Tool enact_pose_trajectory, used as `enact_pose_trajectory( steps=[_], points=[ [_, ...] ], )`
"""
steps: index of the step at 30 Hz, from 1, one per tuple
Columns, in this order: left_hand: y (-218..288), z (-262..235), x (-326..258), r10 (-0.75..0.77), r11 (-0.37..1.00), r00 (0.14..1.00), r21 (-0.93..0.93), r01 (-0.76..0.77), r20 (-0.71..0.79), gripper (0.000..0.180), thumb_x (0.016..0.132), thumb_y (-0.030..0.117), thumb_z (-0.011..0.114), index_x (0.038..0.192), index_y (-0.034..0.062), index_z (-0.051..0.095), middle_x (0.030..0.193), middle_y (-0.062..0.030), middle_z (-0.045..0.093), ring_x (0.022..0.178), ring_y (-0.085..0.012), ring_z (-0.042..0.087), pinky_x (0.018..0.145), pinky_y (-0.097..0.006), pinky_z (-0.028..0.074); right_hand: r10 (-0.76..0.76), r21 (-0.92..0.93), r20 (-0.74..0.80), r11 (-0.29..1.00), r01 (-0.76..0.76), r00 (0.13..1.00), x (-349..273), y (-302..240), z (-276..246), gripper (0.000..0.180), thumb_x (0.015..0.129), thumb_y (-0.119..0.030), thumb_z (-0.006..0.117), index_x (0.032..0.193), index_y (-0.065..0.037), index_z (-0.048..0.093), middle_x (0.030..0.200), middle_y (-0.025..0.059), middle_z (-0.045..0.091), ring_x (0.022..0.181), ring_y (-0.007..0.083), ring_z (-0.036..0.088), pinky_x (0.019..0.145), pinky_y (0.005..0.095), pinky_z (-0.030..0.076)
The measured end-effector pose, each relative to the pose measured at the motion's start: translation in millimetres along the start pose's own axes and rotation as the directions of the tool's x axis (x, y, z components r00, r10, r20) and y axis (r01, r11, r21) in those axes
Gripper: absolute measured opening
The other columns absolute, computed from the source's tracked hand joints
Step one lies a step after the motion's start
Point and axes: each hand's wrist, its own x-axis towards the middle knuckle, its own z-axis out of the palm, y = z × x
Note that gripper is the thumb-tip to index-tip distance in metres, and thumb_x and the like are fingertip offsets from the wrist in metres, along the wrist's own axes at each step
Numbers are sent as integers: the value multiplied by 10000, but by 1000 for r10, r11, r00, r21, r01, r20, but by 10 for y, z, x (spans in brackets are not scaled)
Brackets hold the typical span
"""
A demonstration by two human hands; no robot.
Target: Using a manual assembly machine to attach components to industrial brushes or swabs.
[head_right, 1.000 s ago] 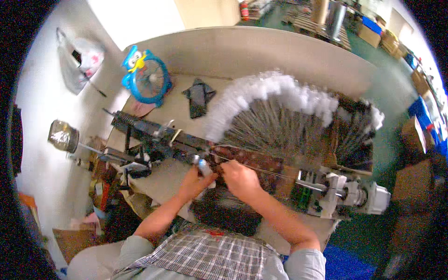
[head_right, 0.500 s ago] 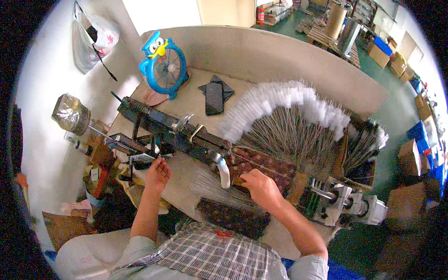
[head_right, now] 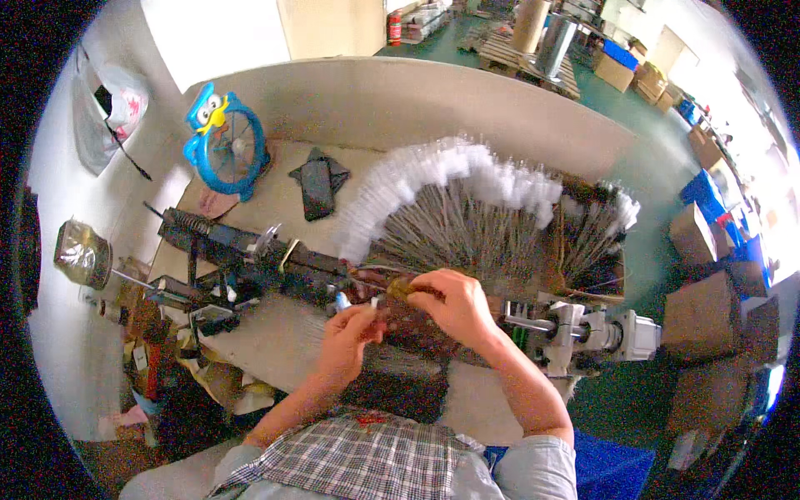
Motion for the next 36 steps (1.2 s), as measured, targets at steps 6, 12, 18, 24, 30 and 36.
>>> enact_pose_trajectory(
  steps=[6,12,18,24,30,36],
  points=[
    [-161,265,269,70,988,995,134,-80,77,143,867,151,576,888,18,626,748,-27,613,630,-78,530,587,-208,424,103,81,37,991,-106,994,-115,95,-145,205,734,-103,683,912,-5,651,790,82,629,672,143,576,622,268,457],
    [-124,233,214,108,988,993,117,-104,-36,122,857,146,588,887,30,613,759,-34,613,616,-80,531,559,-211,414,-100,48,74,994,97,992,-102,135,-183,201,709,-116,697,890,-37,663,752,78,628,709,203,596,646,301,474],
    [84,185,148,63,997,980,-37,-71,-187,124,873,172,582,884,49,596,730,-34,594,595,-87,528,521,-215,406,-390,-433,-176,856,284,904,250,-18,264,86,733,-170,636,760,-88,630,732,40,590,737,239,567,666,349,470],
    [90,115,159,-52,993,982,-115,32,-181,164,887,207,566,869,45,579,724,-45,594,607,-105,539,520,-232,419,-329,-325,14,891,316,944,295,-72,350,136,773,-216,585,777,-96,650,769,46,603,786,246,575,718,350,472],
    [115,87,142,18,994,997,108,-9,-76,334,926,355,483,906,37,586,734,-50,610,627,-123,571,577,-243,463,-48,-99,83,994,56,995,308,-80,381,178,766,-195,620,850,-46,667,788,109,637,794,276,604,689,347,482],
    [70,136,198,-66,961,992,-274,33,-111,439,942,451,351,1060,68,529,991,-60,607,918,-178,575,828,-332,437,-235,-313,-133,932,184,963,158,-262,507,230,704,-205,688,866,-43,663,806,80,641,770,249,590,698,351,474]
  ],
)
